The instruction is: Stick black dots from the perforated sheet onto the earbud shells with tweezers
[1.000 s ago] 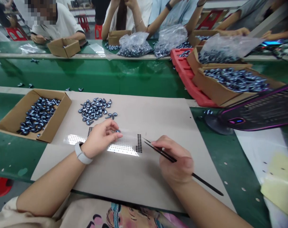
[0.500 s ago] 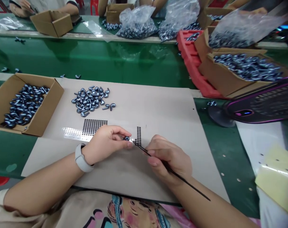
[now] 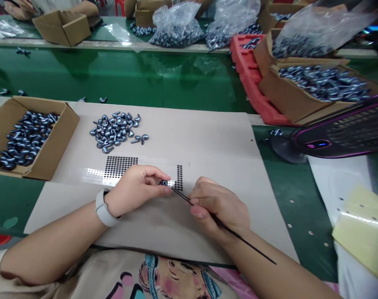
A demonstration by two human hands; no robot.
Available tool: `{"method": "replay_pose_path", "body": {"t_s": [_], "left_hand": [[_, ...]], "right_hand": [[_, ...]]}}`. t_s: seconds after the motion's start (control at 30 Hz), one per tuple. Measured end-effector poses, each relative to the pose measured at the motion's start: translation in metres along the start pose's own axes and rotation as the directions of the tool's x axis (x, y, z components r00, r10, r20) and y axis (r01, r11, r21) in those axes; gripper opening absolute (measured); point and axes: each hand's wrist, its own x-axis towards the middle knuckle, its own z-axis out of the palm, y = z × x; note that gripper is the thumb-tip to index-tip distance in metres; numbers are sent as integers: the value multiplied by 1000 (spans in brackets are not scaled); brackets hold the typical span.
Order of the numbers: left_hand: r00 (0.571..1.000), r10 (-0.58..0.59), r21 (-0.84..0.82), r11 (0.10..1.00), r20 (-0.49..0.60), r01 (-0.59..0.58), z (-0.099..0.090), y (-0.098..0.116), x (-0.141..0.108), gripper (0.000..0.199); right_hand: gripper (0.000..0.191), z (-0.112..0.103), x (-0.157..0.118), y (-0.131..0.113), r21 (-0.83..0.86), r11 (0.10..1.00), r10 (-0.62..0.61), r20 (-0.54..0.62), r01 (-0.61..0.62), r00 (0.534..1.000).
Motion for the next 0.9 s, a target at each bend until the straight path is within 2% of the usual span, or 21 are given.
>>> {"method": "replay_pose_path", "body": {"t_s": [0.5, 0.7, 0.9], "left_hand": [[999, 54, 8, 999, 9, -54, -1, -2, -2, 13], [999, -8, 32, 999, 46, 7, -1, 3, -3, 16], [996, -52, -13, 999, 66, 53, -1, 5, -3, 19]], "right_hand": [[14, 2, 0, -2, -24, 1000, -11, 30, 12, 999], [15, 4, -1, 0, 1, 998, -60, -36, 60, 998], [14, 2, -2, 1, 32, 998, -50, -1, 50, 999]]}}
